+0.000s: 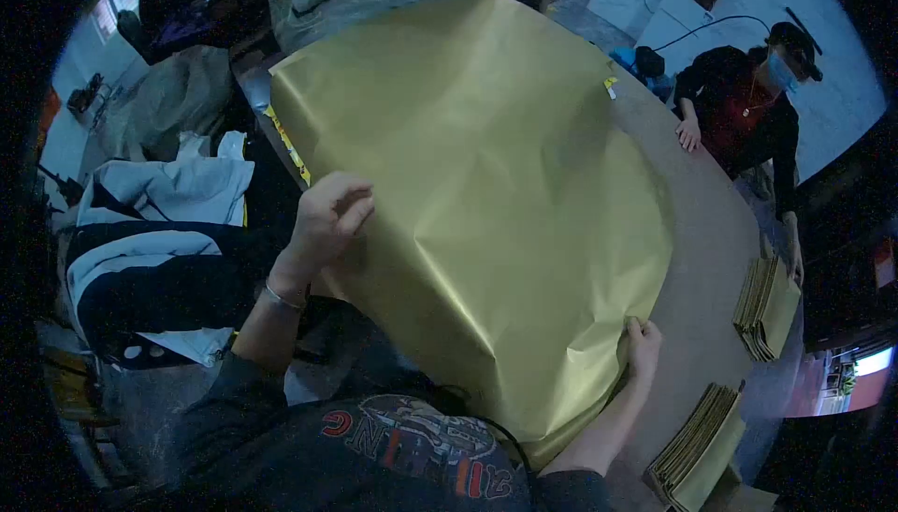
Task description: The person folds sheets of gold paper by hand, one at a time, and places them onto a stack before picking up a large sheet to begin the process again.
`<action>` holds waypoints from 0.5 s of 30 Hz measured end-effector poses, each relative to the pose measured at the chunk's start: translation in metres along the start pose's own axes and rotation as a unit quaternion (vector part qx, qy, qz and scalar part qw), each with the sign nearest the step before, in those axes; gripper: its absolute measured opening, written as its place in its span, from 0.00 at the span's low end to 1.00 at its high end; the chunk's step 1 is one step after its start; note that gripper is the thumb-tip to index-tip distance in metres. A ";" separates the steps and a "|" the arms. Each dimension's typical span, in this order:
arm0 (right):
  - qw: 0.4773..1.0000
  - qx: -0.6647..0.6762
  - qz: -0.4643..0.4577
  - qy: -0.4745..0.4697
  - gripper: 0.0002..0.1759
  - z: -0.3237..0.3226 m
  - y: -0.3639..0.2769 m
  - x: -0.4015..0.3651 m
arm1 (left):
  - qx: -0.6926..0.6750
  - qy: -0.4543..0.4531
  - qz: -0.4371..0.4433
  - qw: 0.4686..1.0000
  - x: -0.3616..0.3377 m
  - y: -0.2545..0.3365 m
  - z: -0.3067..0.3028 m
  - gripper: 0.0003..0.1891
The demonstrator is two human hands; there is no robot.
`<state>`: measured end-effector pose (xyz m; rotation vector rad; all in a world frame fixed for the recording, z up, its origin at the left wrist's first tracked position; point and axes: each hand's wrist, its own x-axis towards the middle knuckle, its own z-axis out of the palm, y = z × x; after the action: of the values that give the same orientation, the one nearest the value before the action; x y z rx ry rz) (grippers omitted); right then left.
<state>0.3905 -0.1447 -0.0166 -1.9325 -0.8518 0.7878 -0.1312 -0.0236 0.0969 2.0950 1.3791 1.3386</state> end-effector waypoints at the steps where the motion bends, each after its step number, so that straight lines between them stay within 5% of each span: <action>1: 0.999 0.029 -0.020 -0.016 0.11 -0.008 0.012 0.001 | 0.001 0.004 0.001 1.000 0.004 -0.010 0.001 0.09; 3: 0.999 0.032 -0.010 -0.030 0.09 -0.018 0.023 0.005 | -0.169 0.009 -0.129 0.977 0.008 -0.031 0.009 0.12; 7: 0.993 0.108 0.024 -0.031 0.09 -0.014 0.019 0.000 | 0.101 -0.010 -0.041 0.994 0.009 -0.032 0.009 0.14; 8: 0.992 0.121 0.013 -0.032 0.09 -0.012 0.016 -0.001 | 0.151 0.088 0.017 0.984 0.008 -0.044 0.005 0.15; 11: 0.996 0.076 0.001 -0.038 0.10 -0.024 0.029 0.005 | 0.069 0.161 -0.108 0.979 0.001 -0.089 -0.014 0.18; 15: 0.992 0.117 -0.019 -0.048 0.10 -0.021 0.027 0.005 | -0.074 0.052 -0.282 0.955 -0.019 -0.114 -0.023 0.26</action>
<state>0.4166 -0.1614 -0.0325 -1.6789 -0.8131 0.9221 -0.2157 0.0118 0.0231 1.3925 1.6890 1.2635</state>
